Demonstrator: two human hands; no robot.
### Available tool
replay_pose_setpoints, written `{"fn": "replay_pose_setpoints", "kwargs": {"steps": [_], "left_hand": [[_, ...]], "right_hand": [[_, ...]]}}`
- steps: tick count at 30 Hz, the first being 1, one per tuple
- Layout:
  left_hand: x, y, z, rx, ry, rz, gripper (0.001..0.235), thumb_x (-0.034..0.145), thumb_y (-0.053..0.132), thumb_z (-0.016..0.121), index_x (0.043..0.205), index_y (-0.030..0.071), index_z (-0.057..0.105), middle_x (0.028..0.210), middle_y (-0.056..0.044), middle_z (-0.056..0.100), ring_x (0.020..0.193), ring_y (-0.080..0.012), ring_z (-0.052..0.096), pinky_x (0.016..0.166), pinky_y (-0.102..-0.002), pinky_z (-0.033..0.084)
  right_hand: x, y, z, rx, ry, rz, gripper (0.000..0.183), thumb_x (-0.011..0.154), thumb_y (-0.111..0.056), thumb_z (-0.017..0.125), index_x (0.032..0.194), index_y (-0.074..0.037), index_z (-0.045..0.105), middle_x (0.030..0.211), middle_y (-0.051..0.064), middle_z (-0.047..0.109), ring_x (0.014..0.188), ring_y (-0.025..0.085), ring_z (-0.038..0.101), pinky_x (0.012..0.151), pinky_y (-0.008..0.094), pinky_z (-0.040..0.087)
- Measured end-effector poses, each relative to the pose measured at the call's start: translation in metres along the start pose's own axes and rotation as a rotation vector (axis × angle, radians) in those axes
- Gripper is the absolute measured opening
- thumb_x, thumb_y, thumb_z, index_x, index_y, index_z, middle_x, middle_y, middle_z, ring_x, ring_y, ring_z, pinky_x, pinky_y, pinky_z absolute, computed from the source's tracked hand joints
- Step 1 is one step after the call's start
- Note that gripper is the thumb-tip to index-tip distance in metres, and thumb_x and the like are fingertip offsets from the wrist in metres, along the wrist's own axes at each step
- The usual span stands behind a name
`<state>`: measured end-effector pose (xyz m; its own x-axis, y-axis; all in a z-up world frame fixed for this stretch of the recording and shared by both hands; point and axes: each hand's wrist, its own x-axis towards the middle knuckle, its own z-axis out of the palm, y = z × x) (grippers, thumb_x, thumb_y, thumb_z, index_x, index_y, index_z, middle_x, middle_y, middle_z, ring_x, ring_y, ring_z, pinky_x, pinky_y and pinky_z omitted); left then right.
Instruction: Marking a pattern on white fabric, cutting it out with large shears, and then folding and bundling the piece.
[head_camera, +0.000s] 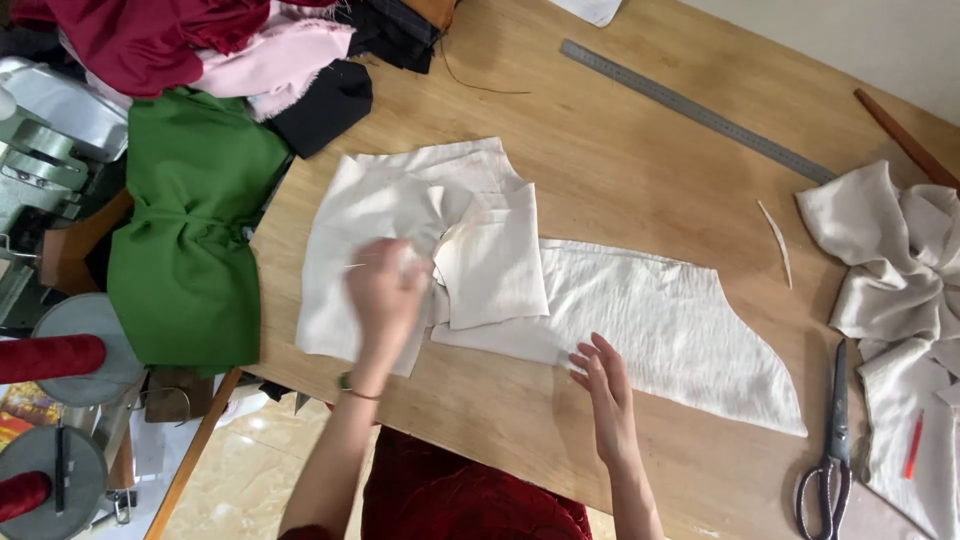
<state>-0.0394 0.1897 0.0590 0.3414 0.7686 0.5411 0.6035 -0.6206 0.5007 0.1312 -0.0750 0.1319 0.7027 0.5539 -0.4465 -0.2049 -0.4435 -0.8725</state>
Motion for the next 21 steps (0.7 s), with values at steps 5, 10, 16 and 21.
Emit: {"fn": "replay_pose_setpoints", "kwargs": {"steps": [5,10,16,21], "left_hand": [[0.0,-0.109,-0.039,0.052,-0.108,-0.426,0.06,0.085,0.039,0.078,0.134,0.009,0.06,0.119,-0.017,0.063,0.11,-0.0426,0.058,0.085,-0.054,0.047],[0.021,-0.122,-0.042,-0.446,-0.493,-0.771,0.057,0.08,0.041,0.088,0.122,0.008,0.068,0.1,-0.016,0.069,0.092,-0.031,0.067,0.07,-0.041,0.052],[0.082,-0.033,-0.06,-0.81,-0.444,-1.1,0.055,0.08,0.04,0.088,0.121,0.019,0.059,0.097,-0.005,0.068,0.081,-0.0207,0.069,0.061,-0.036,0.057],[0.12,0.06,-0.088,-1.147,-0.376,-1.027,0.046,0.085,0.032,0.081,0.124,0.021,0.059,0.103,-0.008,0.071,0.08,-0.0207,0.076,0.061,-0.029,0.064]], "right_hand": [[0.069,-0.005,0.027,0.059,-0.062,-0.155,0.051,0.105,-0.022,0.057,0.148,0.004,0.048,0.134,0.03,0.06,0.121,0.035,0.062,0.102,0.045,0.053],[0.204,0.058,0.072,-0.022,-0.182,-0.183,0.055,0.101,-0.024,0.069,0.146,0.001,0.05,0.103,0.016,0.072,0.061,0.013,0.061,0.049,0.022,0.049],[0.216,0.019,0.092,-0.343,-0.151,-0.192,0.044,0.084,-0.041,0.082,0.118,-0.015,0.073,0.098,0.009,0.077,0.09,0.026,0.076,0.076,0.041,0.059],[0.152,-0.07,-0.011,-0.105,-0.103,-0.384,0.043,0.093,-0.029,0.077,0.13,-0.008,0.068,0.11,0.014,0.072,0.093,0.023,0.069,0.078,0.039,0.059]]}}
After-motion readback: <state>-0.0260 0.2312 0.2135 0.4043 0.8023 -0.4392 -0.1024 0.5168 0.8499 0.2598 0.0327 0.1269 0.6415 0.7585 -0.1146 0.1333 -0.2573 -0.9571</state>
